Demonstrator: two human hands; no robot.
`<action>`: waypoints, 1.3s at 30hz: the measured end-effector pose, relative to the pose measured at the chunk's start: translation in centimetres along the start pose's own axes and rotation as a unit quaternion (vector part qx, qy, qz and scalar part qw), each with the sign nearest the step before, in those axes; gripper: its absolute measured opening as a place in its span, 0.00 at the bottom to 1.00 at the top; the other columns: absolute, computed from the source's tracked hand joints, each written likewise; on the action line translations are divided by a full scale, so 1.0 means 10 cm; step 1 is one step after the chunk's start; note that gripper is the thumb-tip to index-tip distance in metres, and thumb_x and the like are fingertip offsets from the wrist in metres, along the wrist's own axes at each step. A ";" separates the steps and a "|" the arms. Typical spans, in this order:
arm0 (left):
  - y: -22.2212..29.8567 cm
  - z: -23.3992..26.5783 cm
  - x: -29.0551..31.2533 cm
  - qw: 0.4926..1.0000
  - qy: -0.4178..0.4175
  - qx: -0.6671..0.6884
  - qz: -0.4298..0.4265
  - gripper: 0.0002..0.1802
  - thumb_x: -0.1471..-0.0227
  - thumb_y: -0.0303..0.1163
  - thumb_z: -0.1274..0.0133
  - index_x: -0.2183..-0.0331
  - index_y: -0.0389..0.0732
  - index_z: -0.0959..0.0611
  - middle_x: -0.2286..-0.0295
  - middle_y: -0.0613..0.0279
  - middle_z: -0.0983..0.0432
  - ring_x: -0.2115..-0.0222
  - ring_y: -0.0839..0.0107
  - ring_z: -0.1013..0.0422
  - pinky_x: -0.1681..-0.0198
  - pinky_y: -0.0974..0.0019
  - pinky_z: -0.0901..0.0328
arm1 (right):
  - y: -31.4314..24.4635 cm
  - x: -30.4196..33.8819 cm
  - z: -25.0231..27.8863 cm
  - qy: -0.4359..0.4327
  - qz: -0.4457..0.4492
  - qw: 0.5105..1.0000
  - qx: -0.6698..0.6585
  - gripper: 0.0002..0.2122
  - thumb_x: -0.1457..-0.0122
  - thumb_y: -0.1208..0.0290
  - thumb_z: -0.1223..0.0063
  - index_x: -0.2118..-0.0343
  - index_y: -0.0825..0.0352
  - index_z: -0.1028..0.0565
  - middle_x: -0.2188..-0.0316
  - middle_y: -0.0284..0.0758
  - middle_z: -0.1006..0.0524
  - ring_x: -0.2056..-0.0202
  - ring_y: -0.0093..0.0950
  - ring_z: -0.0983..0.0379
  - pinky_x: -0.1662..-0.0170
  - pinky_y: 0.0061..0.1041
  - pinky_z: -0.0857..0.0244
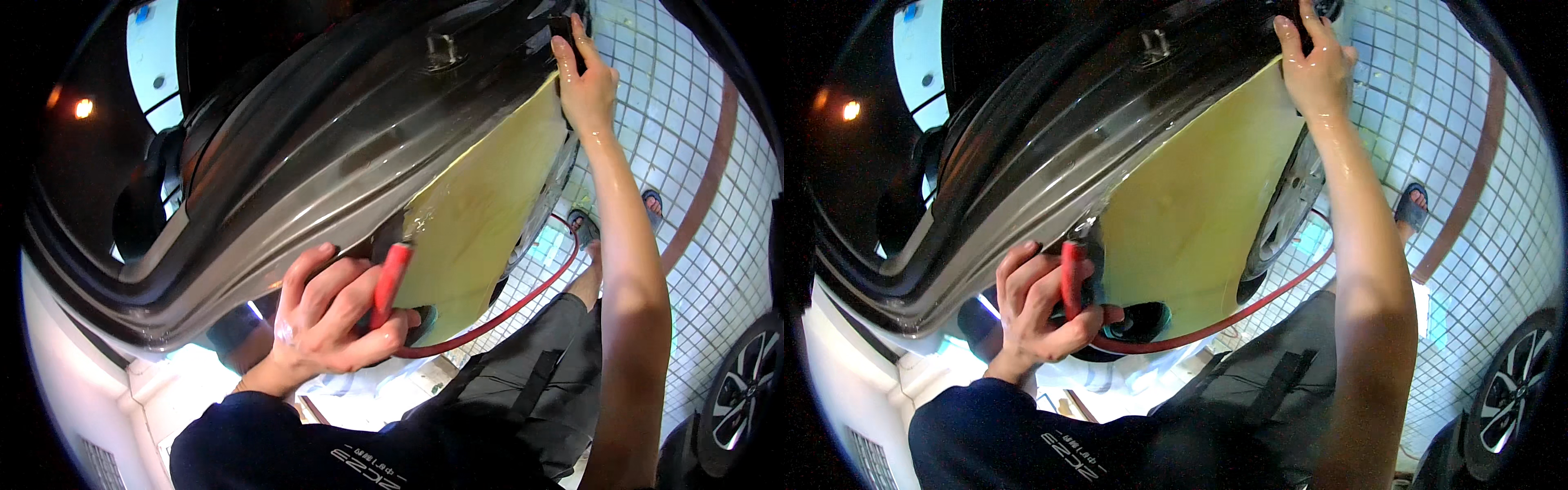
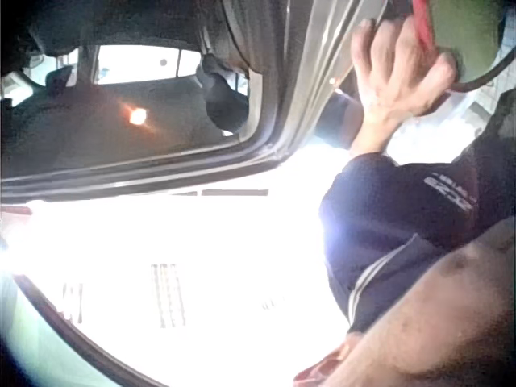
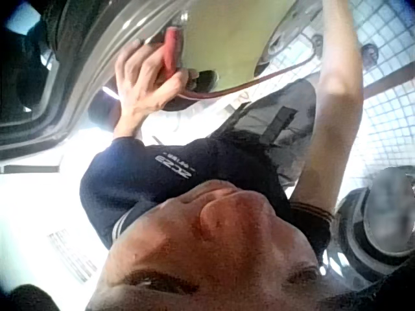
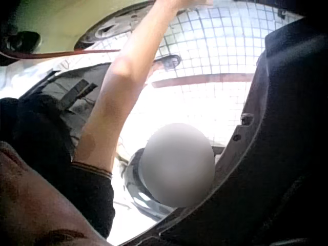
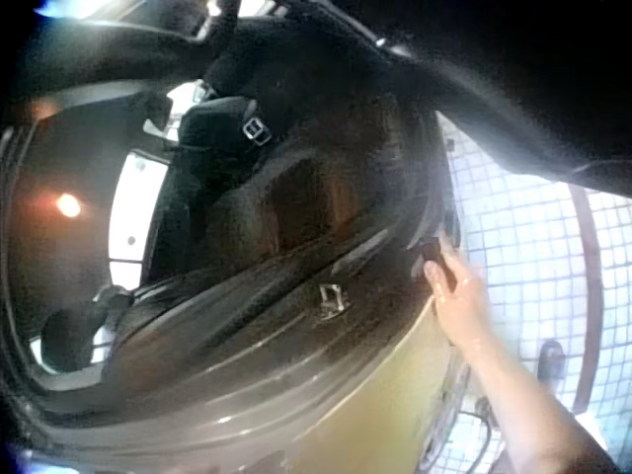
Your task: The person applies a yellow substance to the rear quarter panel of a silver car using a black sponge and a red hose. They then move to the trunk, pick up a yellow sanding sheet, and place it on the trunk lid.
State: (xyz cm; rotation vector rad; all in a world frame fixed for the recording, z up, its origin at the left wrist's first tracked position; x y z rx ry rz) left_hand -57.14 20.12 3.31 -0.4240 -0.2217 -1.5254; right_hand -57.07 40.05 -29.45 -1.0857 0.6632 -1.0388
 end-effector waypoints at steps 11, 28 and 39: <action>0.04 -0.01 -0.08 1.000 -0.013 -0.005 -0.028 0.16 0.53 0.52 0.32 0.70 0.60 0.24 0.56 0.70 0.18 0.52 0.60 0.26 0.42 0.42 0.34 | -1.33 0.97 0.42 -0.062 0.087 0.989 -0.099 0.27 0.35 0.58 0.40 0.34 0.57 0.28 0.37 0.42 0.28 0.49 0.42 0.34 0.44 0.32 0.42; 0.08 -0.03 -0.05 0.998 -0.037 -0.025 -0.035 0.17 0.52 0.51 0.32 0.67 0.62 0.24 0.56 0.71 0.21 0.51 0.60 0.26 0.43 0.41 0.34 | 0.51 -0.20 -0.16 0.017 -0.019 0.999 -0.032 0.27 0.34 0.57 0.42 0.33 0.54 0.30 0.40 0.48 0.25 0.51 0.42 0.29 0.43 0.34 0.40; 0.05 -0.04 -0.05 0.998 -0.038 -0.028 -0.029 0.16 0.53 0.50 0.31 0.68 0.63 0.23 0.57 0.72 0.20 0.51 0.60 0.26 0.44 0.41 0.33 | -1.33 1.00 0.45 -0.039 0.114 0.986 -0.113 0.29 0.34 0.55 0.44 0.34 0.64 0.29 0.34 0.47 0.31 0.55 0.41 0.34 0.46 0.34 0.42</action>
Point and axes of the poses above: each hand's wrist, its own x-axis away from the middle knuckle, its own z-axis out of the back of the hand, y = z × x, the point moved 5 cm from there along -x, towards the middle knuckle
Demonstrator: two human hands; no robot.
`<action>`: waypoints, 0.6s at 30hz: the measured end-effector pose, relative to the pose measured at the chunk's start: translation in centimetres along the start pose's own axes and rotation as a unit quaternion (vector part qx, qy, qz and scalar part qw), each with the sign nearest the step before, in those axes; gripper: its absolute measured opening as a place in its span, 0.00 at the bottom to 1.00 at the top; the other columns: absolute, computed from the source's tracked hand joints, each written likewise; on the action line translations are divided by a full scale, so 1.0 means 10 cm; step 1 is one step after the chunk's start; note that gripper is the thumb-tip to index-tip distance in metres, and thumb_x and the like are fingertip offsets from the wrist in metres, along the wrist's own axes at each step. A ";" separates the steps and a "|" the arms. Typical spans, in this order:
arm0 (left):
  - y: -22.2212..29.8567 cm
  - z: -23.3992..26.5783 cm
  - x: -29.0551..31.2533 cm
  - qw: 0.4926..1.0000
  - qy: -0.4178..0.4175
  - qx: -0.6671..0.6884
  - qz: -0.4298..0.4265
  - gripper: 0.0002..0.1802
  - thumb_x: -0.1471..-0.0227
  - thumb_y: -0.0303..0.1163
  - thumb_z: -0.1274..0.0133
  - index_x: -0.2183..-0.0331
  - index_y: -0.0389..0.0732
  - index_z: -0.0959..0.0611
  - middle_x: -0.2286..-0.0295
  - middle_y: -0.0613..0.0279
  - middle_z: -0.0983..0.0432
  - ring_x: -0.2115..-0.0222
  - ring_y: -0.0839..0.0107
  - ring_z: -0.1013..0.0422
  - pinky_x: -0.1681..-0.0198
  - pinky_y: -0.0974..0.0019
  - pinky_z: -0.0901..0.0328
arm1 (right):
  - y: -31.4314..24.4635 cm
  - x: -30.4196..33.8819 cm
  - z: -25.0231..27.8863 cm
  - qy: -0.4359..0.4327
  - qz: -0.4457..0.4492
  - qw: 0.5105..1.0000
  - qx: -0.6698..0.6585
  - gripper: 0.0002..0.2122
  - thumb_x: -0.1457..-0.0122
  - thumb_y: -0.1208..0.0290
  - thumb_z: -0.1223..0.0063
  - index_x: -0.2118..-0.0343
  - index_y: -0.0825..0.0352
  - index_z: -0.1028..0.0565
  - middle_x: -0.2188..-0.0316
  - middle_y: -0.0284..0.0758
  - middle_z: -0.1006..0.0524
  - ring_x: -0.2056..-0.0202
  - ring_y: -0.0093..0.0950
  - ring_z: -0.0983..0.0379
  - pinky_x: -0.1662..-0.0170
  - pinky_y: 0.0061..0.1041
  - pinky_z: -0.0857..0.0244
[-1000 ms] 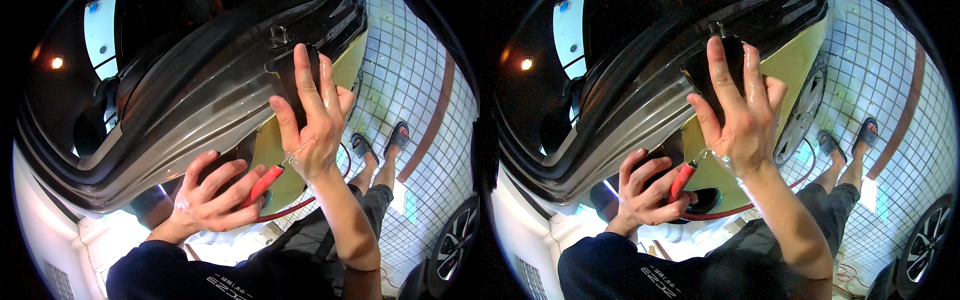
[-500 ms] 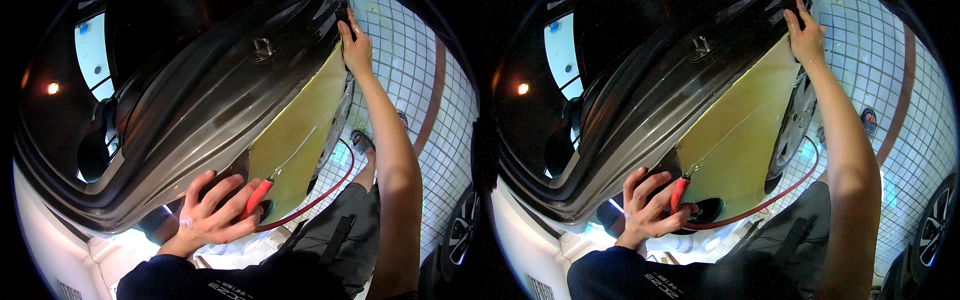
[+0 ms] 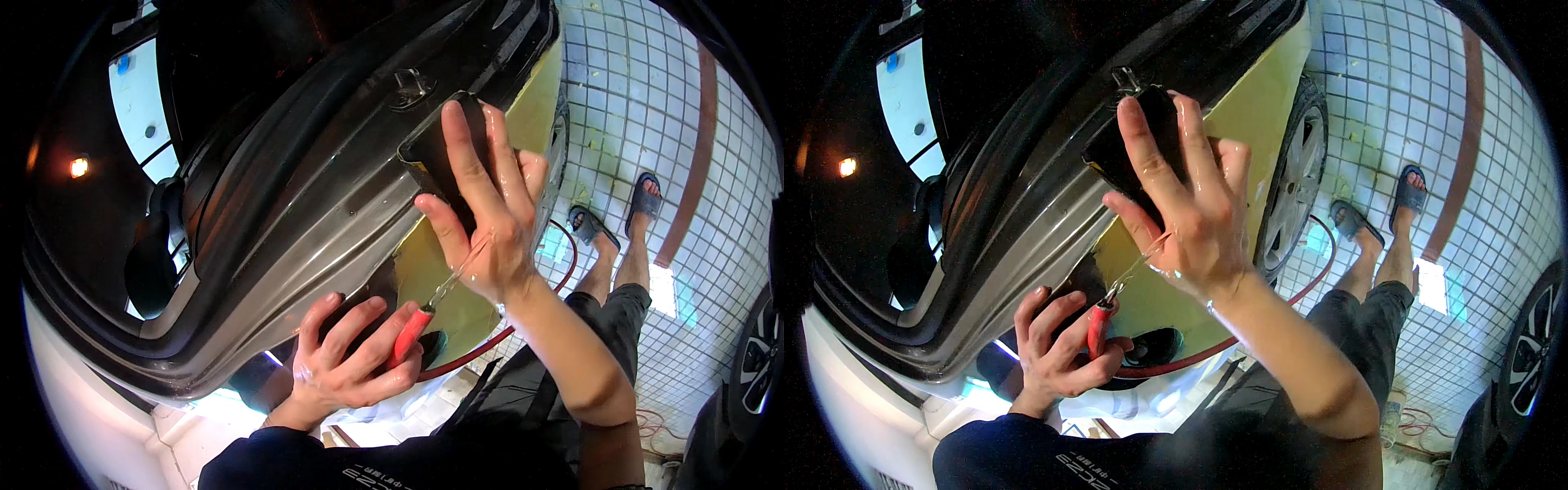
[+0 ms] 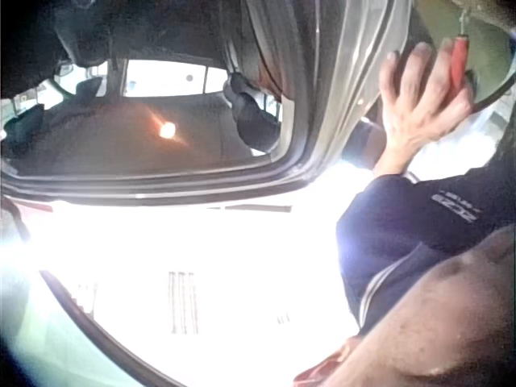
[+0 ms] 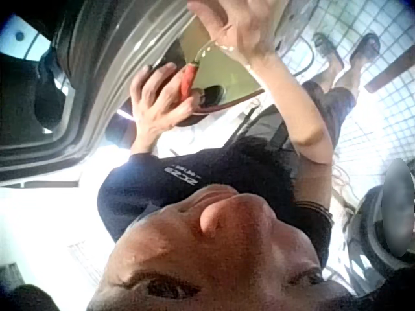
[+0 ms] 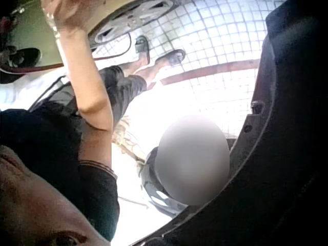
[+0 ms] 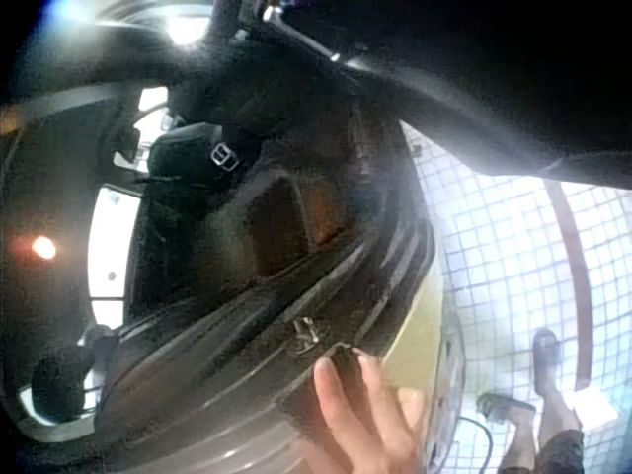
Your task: The person applies a yellow substance to the rear quarter panel of a silver car using a black sponge and a red hose. They then move to the trunk, pick up a yellow sanding sheet, and place it on the trunk lid.
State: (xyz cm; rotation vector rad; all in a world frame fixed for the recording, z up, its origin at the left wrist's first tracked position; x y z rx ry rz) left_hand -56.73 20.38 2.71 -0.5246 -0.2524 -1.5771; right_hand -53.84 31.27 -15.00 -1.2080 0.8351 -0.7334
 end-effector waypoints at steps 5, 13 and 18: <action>0.00 0.02 -0.01 1.000 -0.008 0.009 -0.001 0.15 0.54 0.48 0.31 0.68 0.63 0.22 0.56 0.73 0.19 0.51 0.60 0.27 0.43 0.41 0.34 | 0.96 -0.36 -0.07 0.056 -0.084 0.994 0.030 0.28 0.36 0.52 0.42 0.34 0.55 0.28 0.40 0.60 0.30 0.53 0.50 0.33 0.44 0.41 0.36; 0.00 0.02 -0.02 1.000 -0.017 0.015 0.003 0.14 0.54 0.46 0.32 0.69 0.63 0.23 0.56 0.73 0.19 0.51 0.60 0.26 0.43 0.43 0.36 | 2.20 -0.77 -0.07 0.057 -0.149 0.985 0.060 0.27 0.35 0.53 0.41 0.34 0.53 0.28 0.40 0.58 0.28 0.55 0.47 0.33 0.43 0.39 0.37; -0.01 0.03 -0.08 0.999 -0.034 0.009 -0.003 0.13 0.54 0.44 0.32 0.69 0.64 0.22 0.56 0.74 0.19 0.51 0.60 0.26 0.42 0.44 0.36 | 2.10 -0.79 -0.07 0.031 -0.124 0.990 0.065 0.27 0.35 0.53 0.41 0.34 0.52 0.27 0.40 0.56 0.27 0.56 0.45 0.34 0.43 0.38 0.38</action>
Point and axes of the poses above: each hand's wrist, its own x-axis away from the middle knuckle, its own z-axis out of the back of the hand, y = z × x, the point moved 5 cm from there along -x, towards the middle knuckle
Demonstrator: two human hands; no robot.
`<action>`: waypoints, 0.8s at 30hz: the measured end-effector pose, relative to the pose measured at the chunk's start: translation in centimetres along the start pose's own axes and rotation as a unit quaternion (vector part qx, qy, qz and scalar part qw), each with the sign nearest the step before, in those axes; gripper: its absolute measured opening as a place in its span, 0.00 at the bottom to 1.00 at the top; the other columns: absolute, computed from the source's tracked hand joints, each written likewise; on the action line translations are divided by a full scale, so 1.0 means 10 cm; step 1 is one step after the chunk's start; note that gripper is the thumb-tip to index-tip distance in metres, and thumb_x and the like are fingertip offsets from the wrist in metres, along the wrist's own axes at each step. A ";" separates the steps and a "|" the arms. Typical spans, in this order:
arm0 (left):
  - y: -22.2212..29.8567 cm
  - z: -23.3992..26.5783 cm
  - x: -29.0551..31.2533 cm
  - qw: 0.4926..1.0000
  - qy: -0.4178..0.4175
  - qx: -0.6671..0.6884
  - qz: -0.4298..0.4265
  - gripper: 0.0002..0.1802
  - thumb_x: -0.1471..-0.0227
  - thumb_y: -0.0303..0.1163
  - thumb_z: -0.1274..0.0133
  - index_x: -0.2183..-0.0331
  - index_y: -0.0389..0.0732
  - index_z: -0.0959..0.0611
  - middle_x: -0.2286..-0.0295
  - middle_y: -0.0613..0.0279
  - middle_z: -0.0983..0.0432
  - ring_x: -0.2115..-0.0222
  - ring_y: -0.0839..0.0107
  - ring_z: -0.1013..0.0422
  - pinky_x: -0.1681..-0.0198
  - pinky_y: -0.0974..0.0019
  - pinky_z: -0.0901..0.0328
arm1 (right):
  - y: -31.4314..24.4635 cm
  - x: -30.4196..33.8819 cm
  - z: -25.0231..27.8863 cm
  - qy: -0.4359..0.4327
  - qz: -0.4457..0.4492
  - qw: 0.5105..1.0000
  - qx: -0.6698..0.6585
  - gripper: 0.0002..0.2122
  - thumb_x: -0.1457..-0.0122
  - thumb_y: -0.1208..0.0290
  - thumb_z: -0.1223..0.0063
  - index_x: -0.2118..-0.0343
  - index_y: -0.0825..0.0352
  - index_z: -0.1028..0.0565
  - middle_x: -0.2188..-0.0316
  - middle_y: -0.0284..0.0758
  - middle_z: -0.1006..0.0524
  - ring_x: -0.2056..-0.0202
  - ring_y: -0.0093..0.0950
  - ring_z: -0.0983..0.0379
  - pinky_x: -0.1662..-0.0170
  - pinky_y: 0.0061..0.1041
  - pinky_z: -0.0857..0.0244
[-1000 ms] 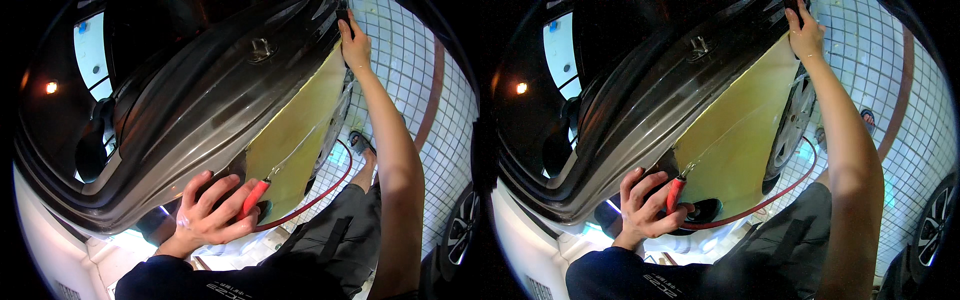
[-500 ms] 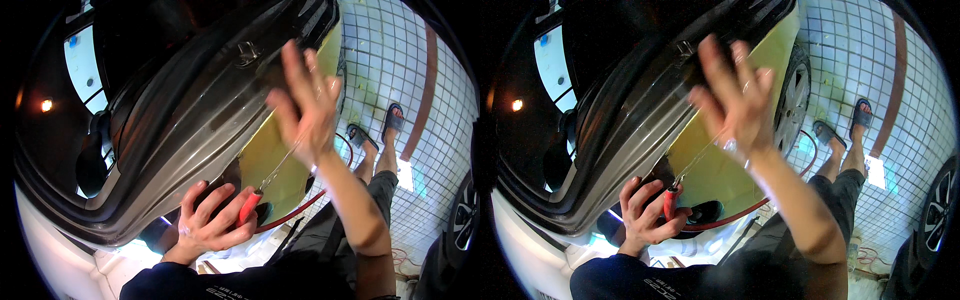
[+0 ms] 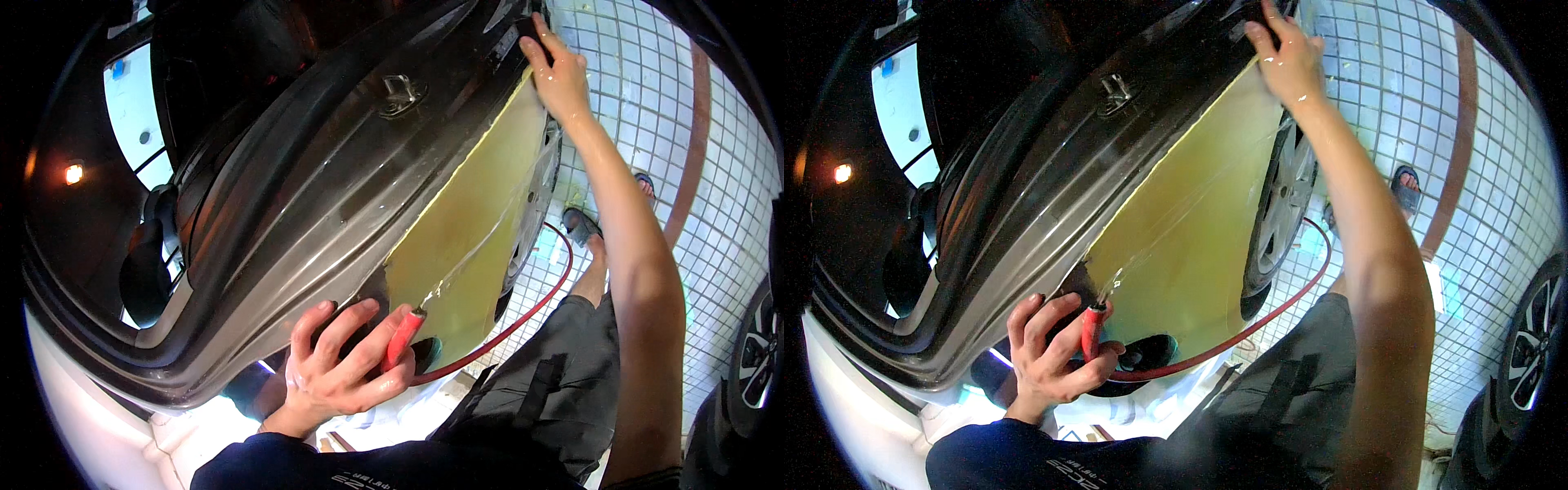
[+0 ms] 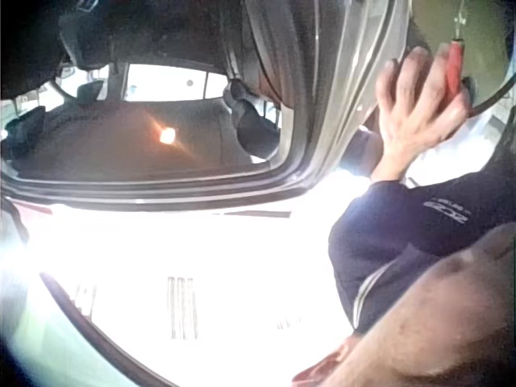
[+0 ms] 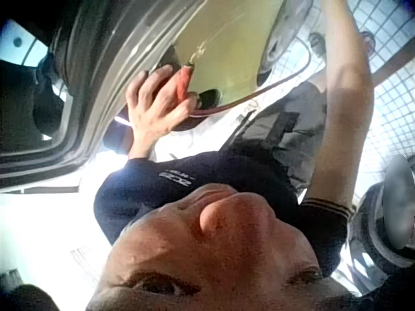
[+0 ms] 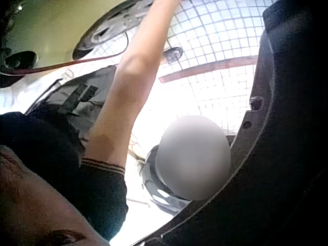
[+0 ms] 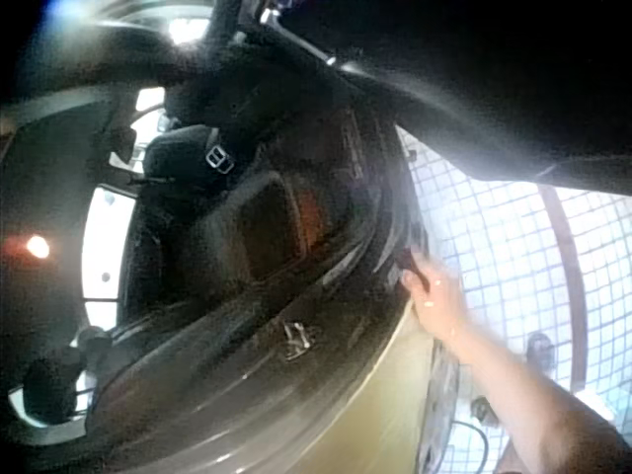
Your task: The person applies a yellow substance to the rear quarter panel of a silver car using a black sponge and a red hose. They then move to the trunk, pick up a yellow sanding sheet, and place it on the trunk lid.
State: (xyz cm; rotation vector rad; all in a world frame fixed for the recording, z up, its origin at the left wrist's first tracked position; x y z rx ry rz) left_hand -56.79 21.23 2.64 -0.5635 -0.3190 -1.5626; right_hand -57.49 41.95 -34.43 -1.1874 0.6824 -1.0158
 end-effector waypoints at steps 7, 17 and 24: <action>0.02 0.00 0.00 1.000 0.007 0.006 0.015 0.14 0.55 0.42 0.33 0.67 0.65 0.22 0.55 0.74 0.19 0.49 0.60 0.26 0.42 0.45 0.36 | -1.09 0.49 0.16 -0.050 0.135 0.989 -0.018 0.26 0.35 0.54 0.40 0.35 0.50 0.27 0.40 0.54 0.26 0.57 0.42 0.34 0.43 0.35 0.40; 0.01 -0.02 0.08 0.998 0.042 -0.027 0.034 0.20 0.61 0.55 0.31 0.66 0.65 0.20 0.70 0.65 0.30 0.67 0.62 0.28 0.46 0.42 0.34 | -1.91 1.04 0.49 -0.090 0.177 0.980 -0.035 0.32 0.40 0.55 0.36 0.34 0.61 0.28 0.39 0.51 0.28 0.52 0.36 0.30 0.50 0.30 0.38; 0.03 -0.06 0.05 0.997 -0.001 -0.057 0.048 0.17 0.57 0.54 0.34 0.64 0.69 0.22 0.72 0.69 0.34 0.69 0.66 0.30 0.45 0.43 0.35 | -0.50 0.98 0.85 -0.105 -0.083 0.967 -0.217 0.37 0.39 0.58 0.35 0.34 0.78 0.38 0.47 0.45 0.30 0.46 0.31 0.29 0.47 0.28 0.32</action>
Point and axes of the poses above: each hand's wrist, its own x-axis away from the middle knuckle, its own z-axis out of the back of the hand, y = z × x, the point moved 5 cm from there along -x, towards the middle knuckle
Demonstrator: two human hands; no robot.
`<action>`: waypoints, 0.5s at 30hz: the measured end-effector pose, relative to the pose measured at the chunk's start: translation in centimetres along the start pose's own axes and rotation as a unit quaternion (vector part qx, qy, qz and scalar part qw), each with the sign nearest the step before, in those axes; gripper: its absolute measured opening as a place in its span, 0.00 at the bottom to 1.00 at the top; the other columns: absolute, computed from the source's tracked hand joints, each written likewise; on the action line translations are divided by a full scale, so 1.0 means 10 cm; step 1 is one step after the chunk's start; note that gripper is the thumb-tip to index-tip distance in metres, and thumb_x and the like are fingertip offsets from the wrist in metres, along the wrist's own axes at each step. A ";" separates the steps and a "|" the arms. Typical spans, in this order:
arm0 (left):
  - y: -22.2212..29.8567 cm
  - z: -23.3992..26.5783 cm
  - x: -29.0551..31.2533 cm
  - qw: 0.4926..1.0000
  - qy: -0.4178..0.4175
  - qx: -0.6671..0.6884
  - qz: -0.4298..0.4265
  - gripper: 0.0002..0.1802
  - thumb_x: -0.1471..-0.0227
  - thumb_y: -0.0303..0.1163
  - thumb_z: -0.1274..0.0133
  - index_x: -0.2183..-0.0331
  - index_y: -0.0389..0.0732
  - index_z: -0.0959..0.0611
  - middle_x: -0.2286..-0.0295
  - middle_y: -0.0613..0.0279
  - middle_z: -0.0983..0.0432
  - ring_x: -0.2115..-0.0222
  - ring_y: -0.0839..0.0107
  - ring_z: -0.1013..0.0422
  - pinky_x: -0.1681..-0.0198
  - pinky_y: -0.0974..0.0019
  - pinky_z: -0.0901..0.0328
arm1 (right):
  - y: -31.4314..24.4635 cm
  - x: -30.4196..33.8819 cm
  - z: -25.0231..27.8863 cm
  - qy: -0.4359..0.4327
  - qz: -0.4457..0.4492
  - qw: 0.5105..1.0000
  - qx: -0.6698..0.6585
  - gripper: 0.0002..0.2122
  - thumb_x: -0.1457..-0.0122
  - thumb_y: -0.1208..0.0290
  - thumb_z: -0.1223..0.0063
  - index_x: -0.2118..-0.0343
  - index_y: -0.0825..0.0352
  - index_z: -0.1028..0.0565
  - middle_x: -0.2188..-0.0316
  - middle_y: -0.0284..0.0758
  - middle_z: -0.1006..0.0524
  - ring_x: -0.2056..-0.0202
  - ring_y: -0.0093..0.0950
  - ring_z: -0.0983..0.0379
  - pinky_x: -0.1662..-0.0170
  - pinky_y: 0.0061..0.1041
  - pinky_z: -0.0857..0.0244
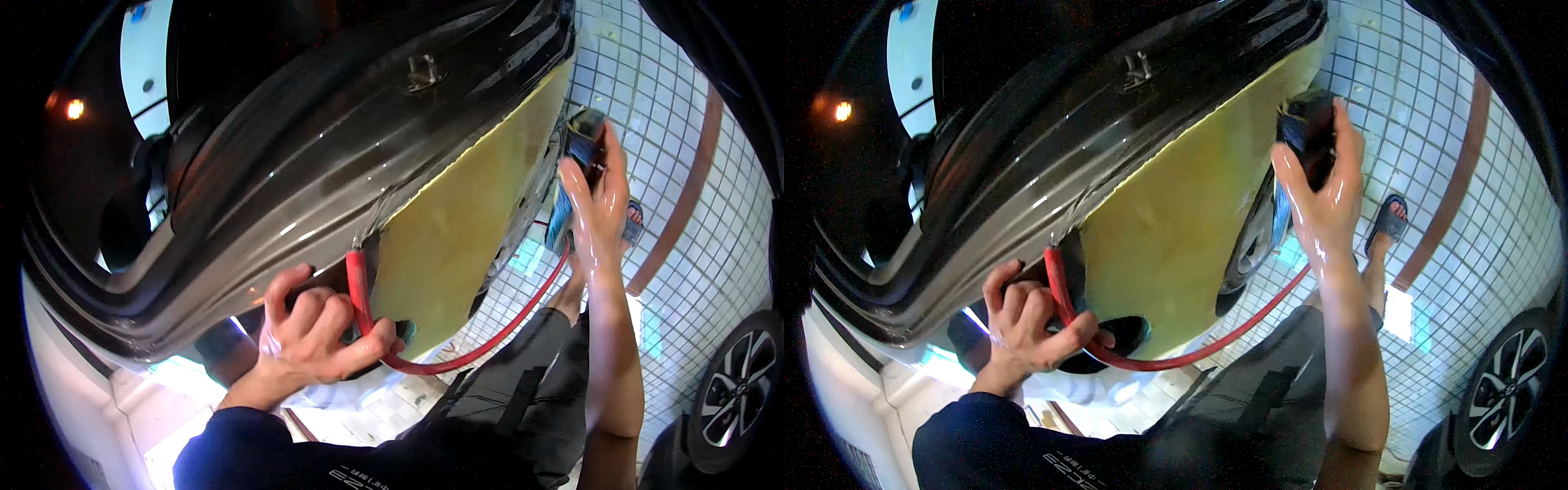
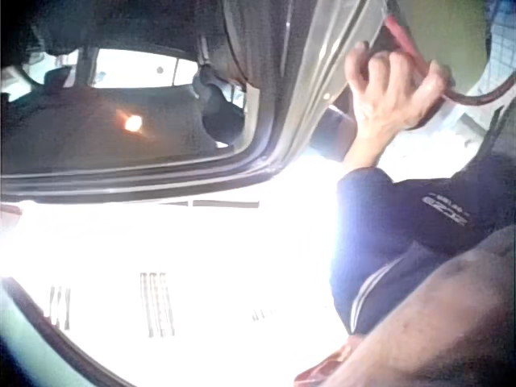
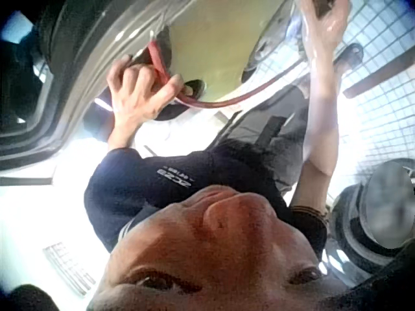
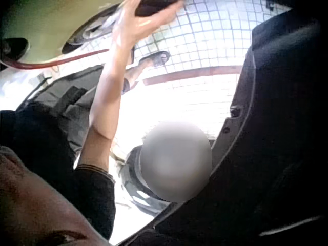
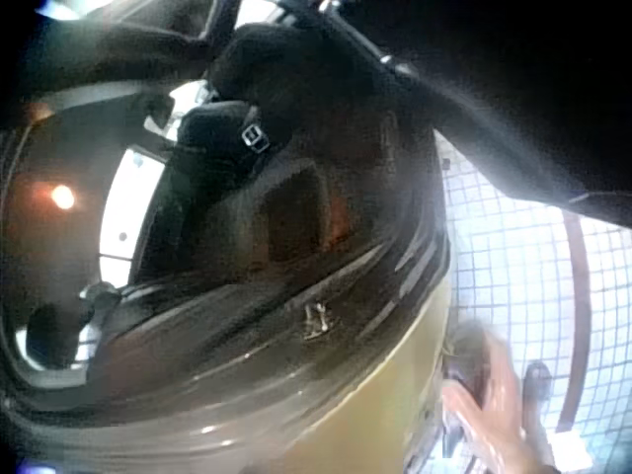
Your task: The person applies a yellow substance to the rear quarter panel of a silver car using a black sponge and a red hose. They then move to the trunk, pick up a yellow sanding sheet, and place it on the trunk lid.
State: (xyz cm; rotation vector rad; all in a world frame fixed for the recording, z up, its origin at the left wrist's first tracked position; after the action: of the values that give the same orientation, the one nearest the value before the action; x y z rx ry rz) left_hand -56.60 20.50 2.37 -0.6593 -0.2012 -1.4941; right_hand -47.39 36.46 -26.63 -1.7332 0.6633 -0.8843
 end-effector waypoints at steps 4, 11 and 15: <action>0.00 -0.04 0.05 1.000 -0.021 -0.016 -0.006 0.15 0.54 0.49 0.36 0.64 0.71 0.24 0.65 0.75 0.26 0.64 0.68 0.31 0.40 0.45 0.38 | -0.15 0.15 -0.19 -0.166 0.154 0.974 -0.027 0.44 0.44 0.42 0.43 0.34 0.72 0.41 0.37 0.49 0.36 0.39 0.42 0.36 0.35 0.38 0.42; 0.00 -0.03 0.01 0.999 -0.035 -0.018 -0.009 0.10 0.53 0.46 0.42 0.67 0.70 0.25 0.56 0.79 0.23 0.59 0.71 0.31 0.40 0.46 0.39 | -0.55 0.16 -0.64 -0.266 0.326 0.907 0.022 0.46 0.51 0.44 0.37 0.35 0.70 0.41 0.35 0.51 0.33 0.33 0.55 0.39 0.30 0.52 0.48; 0.00 -0.02 0.03 1.000 -0.021 -0.019 -0.006 0.11 0.55 0.46 0.41 0.66 0.69 0.24 0.56 0.76 0.22 0.60 0.71 0.29 0.41 0.47 0.38 | -0.70 0.23 -0.71 -0.312 0.354 0.882 0.010 0.45 0.47 0.31 0.43 0.40 0.70 0.35 0.37 0.52 0.30 0.36 0.55 0.35 0.31 0.54 0.48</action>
State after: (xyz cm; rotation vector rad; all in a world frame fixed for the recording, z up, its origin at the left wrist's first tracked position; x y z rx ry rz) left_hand -56.66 20.16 2.31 -0.7215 -0.2095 -1.4998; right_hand -51.75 32.96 -18.02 -1.4555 0.7507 0.1800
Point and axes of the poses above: each hand's wrist, its own x-axis away from the middle knuckle, its own z-axis out of the back of the hand, y = z × x, the point moved 5 cm from there along -x, towards the middle knuckle
